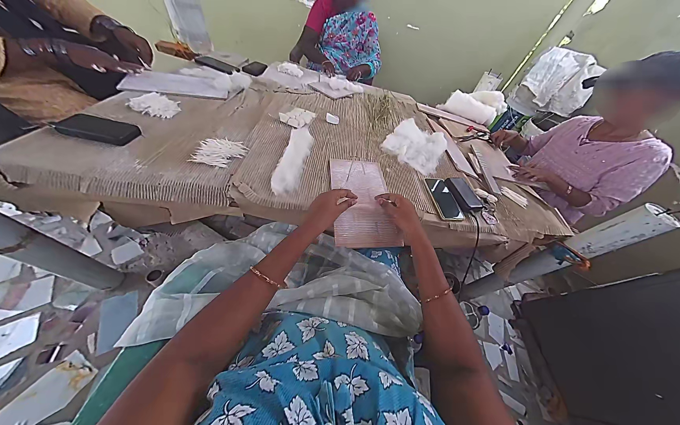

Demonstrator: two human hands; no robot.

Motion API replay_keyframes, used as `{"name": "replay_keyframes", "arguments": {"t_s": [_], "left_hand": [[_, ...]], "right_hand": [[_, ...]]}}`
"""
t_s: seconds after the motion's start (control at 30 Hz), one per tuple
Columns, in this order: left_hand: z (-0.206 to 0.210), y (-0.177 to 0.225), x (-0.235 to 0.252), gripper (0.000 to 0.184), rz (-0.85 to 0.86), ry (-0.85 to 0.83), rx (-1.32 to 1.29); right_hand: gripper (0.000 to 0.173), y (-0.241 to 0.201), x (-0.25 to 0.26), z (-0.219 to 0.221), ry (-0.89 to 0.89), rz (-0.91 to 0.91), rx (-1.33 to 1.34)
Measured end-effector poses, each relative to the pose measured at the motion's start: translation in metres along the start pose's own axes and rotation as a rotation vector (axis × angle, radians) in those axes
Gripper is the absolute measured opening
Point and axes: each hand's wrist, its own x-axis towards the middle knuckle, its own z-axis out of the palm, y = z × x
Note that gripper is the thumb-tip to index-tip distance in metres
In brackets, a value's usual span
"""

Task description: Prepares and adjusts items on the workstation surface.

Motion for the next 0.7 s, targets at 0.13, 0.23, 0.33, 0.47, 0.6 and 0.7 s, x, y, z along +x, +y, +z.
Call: {"name": "replay_keyframes", "arguments": {"t_s": [0.13, 0.23, 0.33, 0.47, 0.6, 0.7], "left_hand": [[-0.022, -0.002, -0.006, 0.036, 0.058, -0.014, 0.014], [-0.036, 0.001, -0.022, 0.052, 0.044, -0.026, 0.133], [-0.044, -0.011, -0.044, 0.041, 0.052, 0.007, 0.275], [-0.049, -0.027, -0.059, 0.024, 0.052, 0.016, 0.352], [-0.043, -0.027, -0.055, 0.023, 0.039, -0.002, 0.368], [-0.036, -0.024, -0.049, 0.022, 0.039, -0.023, 0.425]], "right_hand": [[0.021, 0.002, 0.0, -0.001, 0.004, 0.002, -0.011], [0.019, -0.003, -0.005, -0.001, 0.015, -0.009, -0.081], [0.018, -0.007, -0.01, -0.002, 0.042, 0.002, -0.104], [0.017, -0.006, -0.014, -0.005, 0.073, 0.011, -0.069], [0.017, -0.008, -0.015, -0.003, 0.076, -0.062, -0.049], [0.018, -0.007, -0.012, -0.001, 0.084, -0.078, -0.064]]}}
